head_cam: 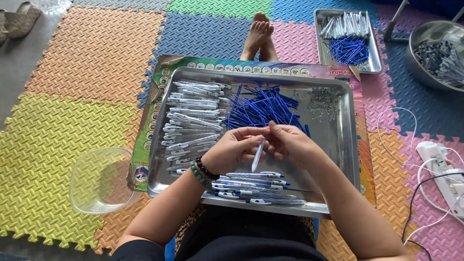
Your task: Assembling ballpoint pens by manually inserting ink refills into plastic barrels.
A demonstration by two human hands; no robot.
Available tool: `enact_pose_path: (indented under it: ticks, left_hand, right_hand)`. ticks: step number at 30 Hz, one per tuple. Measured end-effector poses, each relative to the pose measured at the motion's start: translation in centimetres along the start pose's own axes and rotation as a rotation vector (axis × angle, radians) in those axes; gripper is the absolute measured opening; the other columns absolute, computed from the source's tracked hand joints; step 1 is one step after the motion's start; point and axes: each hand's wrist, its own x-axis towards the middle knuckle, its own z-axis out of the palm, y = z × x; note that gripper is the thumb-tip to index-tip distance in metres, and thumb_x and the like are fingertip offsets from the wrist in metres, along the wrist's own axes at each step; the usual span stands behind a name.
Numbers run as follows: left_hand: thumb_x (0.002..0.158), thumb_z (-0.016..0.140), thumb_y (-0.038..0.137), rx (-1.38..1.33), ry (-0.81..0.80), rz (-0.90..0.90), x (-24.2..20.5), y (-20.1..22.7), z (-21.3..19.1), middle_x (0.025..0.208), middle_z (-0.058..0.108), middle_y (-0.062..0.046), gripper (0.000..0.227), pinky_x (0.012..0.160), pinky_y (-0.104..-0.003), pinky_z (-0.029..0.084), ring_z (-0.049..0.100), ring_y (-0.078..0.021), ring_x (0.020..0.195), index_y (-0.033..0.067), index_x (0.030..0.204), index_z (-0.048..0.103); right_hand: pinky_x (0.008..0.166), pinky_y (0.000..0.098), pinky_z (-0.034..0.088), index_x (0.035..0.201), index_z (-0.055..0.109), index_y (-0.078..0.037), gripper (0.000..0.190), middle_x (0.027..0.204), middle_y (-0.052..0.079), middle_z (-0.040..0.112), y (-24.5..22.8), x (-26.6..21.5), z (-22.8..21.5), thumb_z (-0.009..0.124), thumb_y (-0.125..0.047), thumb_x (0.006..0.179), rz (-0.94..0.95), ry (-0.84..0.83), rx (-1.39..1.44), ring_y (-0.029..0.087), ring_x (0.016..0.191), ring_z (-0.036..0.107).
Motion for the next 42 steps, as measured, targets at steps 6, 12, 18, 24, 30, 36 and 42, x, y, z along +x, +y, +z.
enact_pose_path:
  ticks: [6, 12, 18, 24, 30, 36, 42]
  left_hand:
    - [0.108, 0.078, 0.015, -0.103, -0.017, -0.026, -0.2, 0.1, -0.1, 0.118, 0.082, -0.028, 0.043, 0.078, -0.048, 0.073, 0.086, -0.0358, 0.092, -0.0012, 0.147, 0.07]
    - [0.11, 0.074, 0.009, -0.189, -0.171, 0.04, -0.4, -0.2, -0.2, 0.117, 0.081, -0.029, 0.039, 0.079, -0.053, 0.074, 0.086, -0.0382, 0.091, -0.0025, 0.146, 0.067]
    - [0.113, 0.067, 0.009, -0.183, -0.173, 0.083, 0.0, -0.3, -0.6, 0.119, 0.081, -0.026, 0.038, 0.081, -0.055, 0.074, 0.086, -0.0369, 0.092, -0.0027, 0.149, 0.063]
    - [0.112, 0.069, 0.012, -0.15, -0.178, 0.071, 0.1, 0.0, -0.9, 0.119, 0.081, -0.025, 0.038, 0.082, -0.054, 0.074, 0.086, -0.035, 0.091, -0.0006, 0.148, 0.063]
    - [0.112, 0.069, 0.011, -0.127, -0.17, 0.066, 0.2, -0.3, -0.9, 0.118, 0.081, -0.026, 0.036, 0.082, -0.056, 0.073, 0.086, -0.0369, 0.091, -0.0008, 0.146, 0.064]
    - [0.111, 0.073, 0.016, -0.073, -0.099, 0.035, -0.3, 0.5, -0.1, 0.112, 0.083, -0.026, 0.035, 0.077, -0.052, 0.073, 0.086, -0.035, 0.085, -0.0001, 0.141, 0.068]
    - [0.109, 0.075, 0.026, 0.028, -0.009, 0.045, -0.7, 0.7, 0.6, 0.098, 0.083, -0.018, 0.032, 0.066, -0.04, 0.074, 0.085, -0.0272, 0.076, 0.0027, 0.13, 0.07]
  right_hand:
    - [0.055, 0.0291, 0.057, 0.112, 0.081, -0.005, 0.03, 0.082, 0.015, 0.075, 0.2, 0.5, -0.9, 0.065, -0.031, 0.117, 0.088, -0.223, 0.209, 0.021, 0.072, 0.074]
    - [0.061, 0.0222, 0.061, 0.114, 0.08, -0.02, 0.034, 0.103, 0.005, 0.084, 1.7, 3.7, -4.7, 0.064, -0.049, 0.115, 0.004, -0.006, 0.388, 0.014, 0.081, 0.078]
    - [0.082, 0.0365, 0.073, 0.145, 0.07, -0.004, 0.051, 0.13, 0.017, 0.084, 1.0, 2.3, -3.8, 0.063, -0.043, 0.113, -0.01, -0.239, 0.455, 0.026, 0.109, 0.085]
    - [0.085, 0.0443, 0.073, 0.131, 0.073, -0.006, 0.027, 0.122, 0.019, 0.085, 0.8, 2.6, -4.4, 0.06, -0.026, 0.118, -0.057, -0.213, 0.48, 0.034, 0.108, 0.085]
    - [0.089, 0.0528, 0.072, 0.125, 0.069, -0.007, 0.023, 0.123, 0.023, 0.084, 0.2, 2.1, -4.4, 0.058, -0.027, 0.119, -0.057, -0.199, 0.465, 0.039, 0.11, 0.083]
    - [0.091, 0.0551, 0.071, 0.117, 0.067, -0.011, 0.023, 0.118, 0.024, 0.085, -0.3, 1.3, -3.3, 0.053, -0.028, 0.12, 0.001, -0.279, 0.469, 0.039, 0.108, 0.084]
    - [0.095, 0.0546, 0.07, 0.117, 0.068, -0.015, 0.023, 0.12, 0.021, 0.085, 1.7, 3.0, -5.0, 0.051, -0.03, 0.122, 0.021, -0.307, 0.437, 0.038, 0.109, 0.084]
